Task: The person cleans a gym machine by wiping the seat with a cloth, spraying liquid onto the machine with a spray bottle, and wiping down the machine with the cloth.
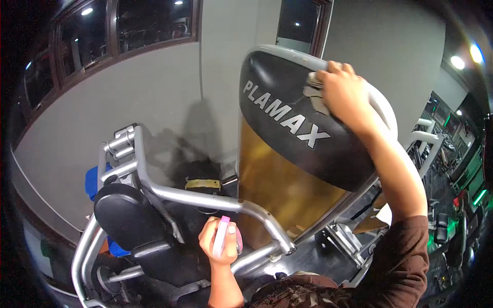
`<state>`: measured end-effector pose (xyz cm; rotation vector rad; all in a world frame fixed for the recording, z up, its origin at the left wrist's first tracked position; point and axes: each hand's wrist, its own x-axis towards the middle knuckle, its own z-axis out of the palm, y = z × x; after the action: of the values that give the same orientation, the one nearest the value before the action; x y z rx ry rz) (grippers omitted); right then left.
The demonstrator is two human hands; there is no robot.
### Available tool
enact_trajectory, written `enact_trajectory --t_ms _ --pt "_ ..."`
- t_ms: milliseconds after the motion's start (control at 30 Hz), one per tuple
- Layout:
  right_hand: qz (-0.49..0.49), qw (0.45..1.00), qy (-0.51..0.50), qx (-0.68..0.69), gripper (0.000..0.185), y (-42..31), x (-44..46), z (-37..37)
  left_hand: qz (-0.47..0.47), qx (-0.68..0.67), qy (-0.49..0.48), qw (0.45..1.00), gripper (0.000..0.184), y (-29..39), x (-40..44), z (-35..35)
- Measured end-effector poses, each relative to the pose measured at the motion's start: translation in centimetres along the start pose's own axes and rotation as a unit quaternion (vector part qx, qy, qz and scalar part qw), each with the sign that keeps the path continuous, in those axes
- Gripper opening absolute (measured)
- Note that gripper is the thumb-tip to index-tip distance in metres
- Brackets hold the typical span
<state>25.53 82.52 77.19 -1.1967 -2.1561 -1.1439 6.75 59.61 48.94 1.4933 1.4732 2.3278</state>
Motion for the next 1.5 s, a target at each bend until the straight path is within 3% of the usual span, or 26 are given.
enact_trajectory --t_ms 133,333,533,733,867,1000,1133,1267,1500 --pt "0.028 1.000 0.004 0.003 0.031 2.8 -2.2 -2.7 -0.032 -0.055 0.006 0.998 0.016 0.1 -0.6 0.1" --pt "-0.026 0.997 0.045 -0.051 0.019 1.3 1.8 1.1 0.005 -0.040 -0.032 0.999 0.015 0.5 -0.3 0.5" --pt "-0.039 0.995 -0.010 -0.091 0.024 -0.1 7.6 3.3 0.022 0.000 -0.027 0.999 0.017 0.8 -0.1 0.3" --pt "0.028 0.999 -0.017 0.012 0.027 0.2 10.5 5.6 0.047 -0.020 -0.023 0.998 0.017 1.4 -0.1 0.6" --pt "-0.028 0.994 -0.094 0.038 0.030 -0.4 8.6 4.1 0.042 -0.028 -0.026 0.998 0.015 1.3 -0.3 0.3" --pt "-0.090 0.988 -0.085 0.091 0.027 -2.5 2.9 1.5 0.050 -0.044 -0.028 0.997 0.015 2.6 -0.3 0.1" --pt "-0.185 0.971 -0.151 0.027 0.018 -5.4 -5.3 0.2 0.070 -0.066 -0.037 0.995 0.016 2.3 -0.7 0.3" --pt "-0.307 0.949 -0.069 0.016 0.019 -5.5 -13.5 2.3 0.068 -0.072 -0.038 0.994 0.015 2.1 -0.8 0.5" --pt "-0.192 0.978 -0.057 0.061 0.021 -7.1 -5.4 2.5 0.066 -0.081 -0.053 0.993 0.015 2.5 -1.1 1.1"
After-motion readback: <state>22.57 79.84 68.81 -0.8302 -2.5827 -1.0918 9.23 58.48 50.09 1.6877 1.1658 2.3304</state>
